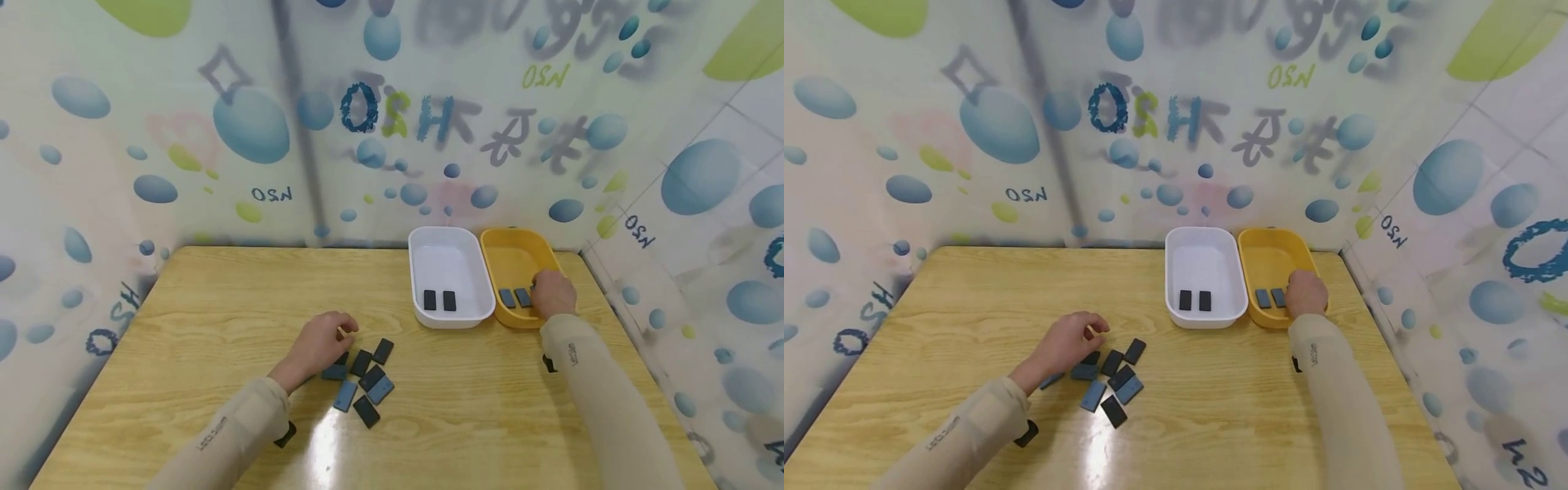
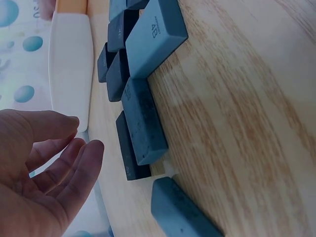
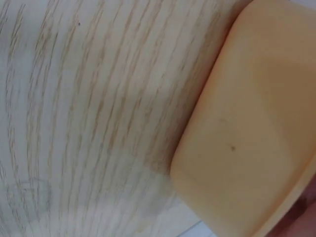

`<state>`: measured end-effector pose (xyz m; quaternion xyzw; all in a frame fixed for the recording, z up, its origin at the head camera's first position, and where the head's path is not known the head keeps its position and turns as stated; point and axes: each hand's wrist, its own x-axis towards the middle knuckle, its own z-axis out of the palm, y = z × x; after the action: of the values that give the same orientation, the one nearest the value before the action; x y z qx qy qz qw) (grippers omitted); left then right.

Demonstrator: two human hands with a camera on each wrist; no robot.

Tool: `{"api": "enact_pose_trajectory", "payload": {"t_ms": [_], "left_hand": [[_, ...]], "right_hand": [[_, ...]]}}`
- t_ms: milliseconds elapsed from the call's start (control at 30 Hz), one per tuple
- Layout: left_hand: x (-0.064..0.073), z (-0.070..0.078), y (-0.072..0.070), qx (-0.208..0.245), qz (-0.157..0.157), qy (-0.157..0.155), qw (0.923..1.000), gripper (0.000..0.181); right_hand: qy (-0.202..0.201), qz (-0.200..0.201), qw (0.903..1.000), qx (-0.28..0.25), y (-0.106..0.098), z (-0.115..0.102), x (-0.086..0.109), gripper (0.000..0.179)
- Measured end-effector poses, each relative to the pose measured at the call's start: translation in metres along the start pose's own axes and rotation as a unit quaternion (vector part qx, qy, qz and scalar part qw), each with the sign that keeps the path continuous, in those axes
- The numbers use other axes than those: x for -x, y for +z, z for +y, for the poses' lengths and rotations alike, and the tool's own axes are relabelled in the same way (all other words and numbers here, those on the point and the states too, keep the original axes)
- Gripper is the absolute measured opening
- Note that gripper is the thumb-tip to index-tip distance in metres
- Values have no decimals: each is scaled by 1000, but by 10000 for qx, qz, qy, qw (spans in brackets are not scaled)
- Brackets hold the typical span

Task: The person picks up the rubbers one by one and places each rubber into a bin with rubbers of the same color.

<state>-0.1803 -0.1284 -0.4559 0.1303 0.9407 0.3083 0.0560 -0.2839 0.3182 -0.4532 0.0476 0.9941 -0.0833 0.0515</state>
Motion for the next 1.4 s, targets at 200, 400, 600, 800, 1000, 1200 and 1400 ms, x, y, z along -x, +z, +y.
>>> {"api": "enact_pose_trajectory", "payload": {"t_ms": [200,400,600,800,1000,1200,1400], "left_hand": [[1,-1,0,23,30,-62,10000,16],[2,-2,-1,-2,50,-71,10000,16],[2,-4,-1,-48,51,-71,10000,15],[2,-5,-1,-85,76,-77,9999,15],[2,0,-4,-24,15,-36,10000,14],[1,5,-5,9,3,-46,10000,16],[1,11,-4,58,-29,16,10000,15]], "right_hand": [[55,-102,9999,119,5,5,-3,28],[83,-148,9998,109,4,1,-1,26],[112,-233,9996,65,3,-1,2,25],[-7,-41,9999,119,2,-3,1,28],[-158,114,9998,-69,-6,-10,9,35],[-164,74,9996,-238,-18,-24,24,34],[-425,326,9984,-200,-25,-38,47,27]]}}
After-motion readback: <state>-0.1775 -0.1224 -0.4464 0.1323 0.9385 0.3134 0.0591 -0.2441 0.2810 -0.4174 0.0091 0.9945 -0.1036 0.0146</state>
